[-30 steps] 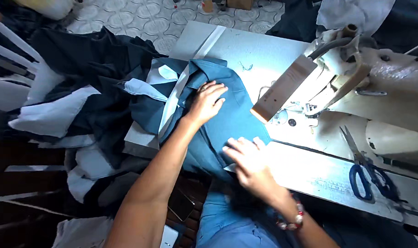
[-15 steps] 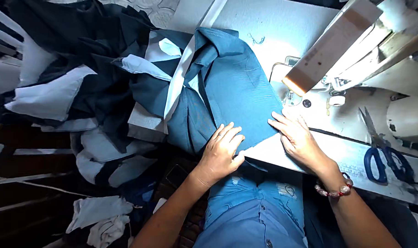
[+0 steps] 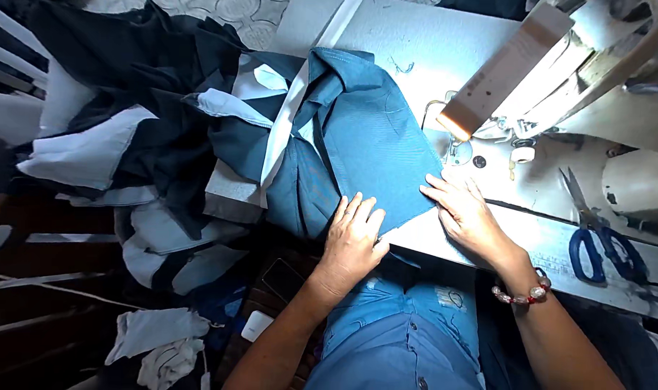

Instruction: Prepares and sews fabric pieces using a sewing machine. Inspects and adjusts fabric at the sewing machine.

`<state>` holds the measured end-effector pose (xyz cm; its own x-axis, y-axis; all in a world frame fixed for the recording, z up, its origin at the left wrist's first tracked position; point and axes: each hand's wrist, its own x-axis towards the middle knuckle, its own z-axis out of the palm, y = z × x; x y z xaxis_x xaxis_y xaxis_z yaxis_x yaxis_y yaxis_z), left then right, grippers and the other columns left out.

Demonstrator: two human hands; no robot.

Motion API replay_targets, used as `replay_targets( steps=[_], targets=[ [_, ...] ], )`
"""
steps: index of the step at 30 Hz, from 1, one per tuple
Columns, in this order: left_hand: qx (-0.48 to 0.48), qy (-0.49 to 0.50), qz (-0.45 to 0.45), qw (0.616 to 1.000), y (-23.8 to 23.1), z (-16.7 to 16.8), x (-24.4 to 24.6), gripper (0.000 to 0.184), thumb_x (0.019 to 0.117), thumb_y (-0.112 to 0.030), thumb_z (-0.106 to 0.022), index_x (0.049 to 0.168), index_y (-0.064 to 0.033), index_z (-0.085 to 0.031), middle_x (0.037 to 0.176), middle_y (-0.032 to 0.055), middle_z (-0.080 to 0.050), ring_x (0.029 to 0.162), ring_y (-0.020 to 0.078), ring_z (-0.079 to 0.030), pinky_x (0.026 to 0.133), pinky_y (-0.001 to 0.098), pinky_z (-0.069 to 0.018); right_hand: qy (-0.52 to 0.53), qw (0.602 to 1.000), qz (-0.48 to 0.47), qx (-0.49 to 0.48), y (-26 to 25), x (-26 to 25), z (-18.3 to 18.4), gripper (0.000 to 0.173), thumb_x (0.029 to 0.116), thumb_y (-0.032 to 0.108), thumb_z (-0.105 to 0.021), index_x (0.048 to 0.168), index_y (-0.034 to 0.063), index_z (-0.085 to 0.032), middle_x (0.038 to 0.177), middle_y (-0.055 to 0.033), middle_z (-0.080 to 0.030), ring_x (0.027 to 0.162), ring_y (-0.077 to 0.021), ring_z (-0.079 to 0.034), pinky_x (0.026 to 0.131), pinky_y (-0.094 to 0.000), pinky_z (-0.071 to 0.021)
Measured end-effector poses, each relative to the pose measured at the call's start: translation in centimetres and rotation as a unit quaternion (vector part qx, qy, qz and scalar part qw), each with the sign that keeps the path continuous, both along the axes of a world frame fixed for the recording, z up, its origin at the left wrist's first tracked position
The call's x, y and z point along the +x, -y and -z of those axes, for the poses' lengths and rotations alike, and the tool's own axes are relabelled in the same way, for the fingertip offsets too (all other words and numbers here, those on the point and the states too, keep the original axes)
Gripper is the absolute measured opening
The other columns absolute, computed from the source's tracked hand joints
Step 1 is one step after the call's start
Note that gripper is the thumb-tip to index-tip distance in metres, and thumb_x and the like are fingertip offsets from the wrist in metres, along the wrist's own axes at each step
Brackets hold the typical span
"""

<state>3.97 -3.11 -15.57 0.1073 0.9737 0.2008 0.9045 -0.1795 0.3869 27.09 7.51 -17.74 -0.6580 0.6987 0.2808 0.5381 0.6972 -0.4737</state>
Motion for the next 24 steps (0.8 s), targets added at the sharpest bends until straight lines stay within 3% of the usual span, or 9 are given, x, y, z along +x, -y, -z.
replay_targets(
  steps=[6,13,17,19,22,24],
  targets=[
    [-0.014,0.001,0.01,1.0,0.3,-0.5,-0.1,0.036,0.0851,-0.013,-0.062,0.117,-0.0004,-0.073,0.131,0.0209,-0.067,0.131,0.0423,-0.058,0.11,0.0638,-0.0399,-0.008,1.0,0.002,-0.008,0.0,0.1,0.2,0.043,0.0938,0.008,-0.046,0.129,0.0074,-0.071,0.143,-0.0108,-0.063,0.14,-0.0399,-0.05,0.113,-0.0679,-0.031],
    [0.094,-0.026,-0.057,0.994,-0.1,0.8,1.3,0.026,0.0885,-0.01,-0.056,0.101,-0.001,-0.077,0.117,0.0163,-0.075,0.117,0.0387,-0.069,0.103,0.0603,-0.0492,-0.027,0.999,0.013,0.02,0.0,0.1,1.0,0.045,0.0918,0.008,-0.045,0.128,0.0076,-0.072,0.143,-0.0102,-0.063,0.141,-0.0384,-0.049,0.114,-0.0668,-0.0312],
    [0.107,-0.012,-0.091,0.99,-1.0,1.2,1.5,0.021,0.0874,-0.009,-0.063,0.101,-0.0085,-0.079,0.109,0.0108,-0.076,0.111,0.0348,-0.07,0.101,0.0616,-0.0476,-0.021,1.0,0.006,-0.023,1.5,-1.7,-1.0,0.045,0.0936,0.032,-0.048,0.125,0.0129,-0.075,0.14,-0.0123,-0.064,0.142,-0.0429,-0.046,0.114,-0.0715,-0.025],
    [0.121,0.011,-0.087,0.989,-1.2,1.0,1.4,0.022,0.0868,-0.008,-0.061,0.099,-0.0082,-0.081,0.105,0.0103,-0.077,0.107,0.033,-0.072,0.098,0.0586,-0.0506,-0.053,0.998,-0.023,0.0,2.6,-4.3,-1.7,0.044,0.0936,0.036,-0.051,0.125,0.0158,-0.075,0.134,-0.0128,-0.067,0.136,-0.0415,-0.053,0.112,-0.0746,-0.0265],
    [0.149,0.019,-0.069,0.986,-1.0,0.3,0.9,0.025,0.0856,-0.007,-0.062,0.1,-0.0107,-0.082,0.106,0.0106,-0.078,0.106,0.0335,-0.073,0.091,0.0498,-0.0564,-0.038,0.998,0.004,0.045,1.5,-6.2,-1.4,0.048,0.0815,0.008,-0.064,0.129,0.0118,-0.071,0.123,-0.0177,-0.069,0.12,-0.0402,-0.063,0.106,-0.072,-0.0374],
    [0.147,-0.002,-0.076,0.986,-0.4,-0.5,0.0,0.026,0.0862,-0.006,-0.064,0.104,-0.0129,-0.082,0.112,0.0129,-0.076,0.11,0.0373,-0.07,0.089,0.0493,-0.0573,-0.005,0.993,0.098,0.069,-0.3,-5.4,-2.1,0.052,0.0711,-0.008,-0.074,0.121,0.0076,-0.074,0.111,-0.021,-0.071,0.106,-0.0432,-0.066,0.091,-0.0646,-0.0477]
  ],
)
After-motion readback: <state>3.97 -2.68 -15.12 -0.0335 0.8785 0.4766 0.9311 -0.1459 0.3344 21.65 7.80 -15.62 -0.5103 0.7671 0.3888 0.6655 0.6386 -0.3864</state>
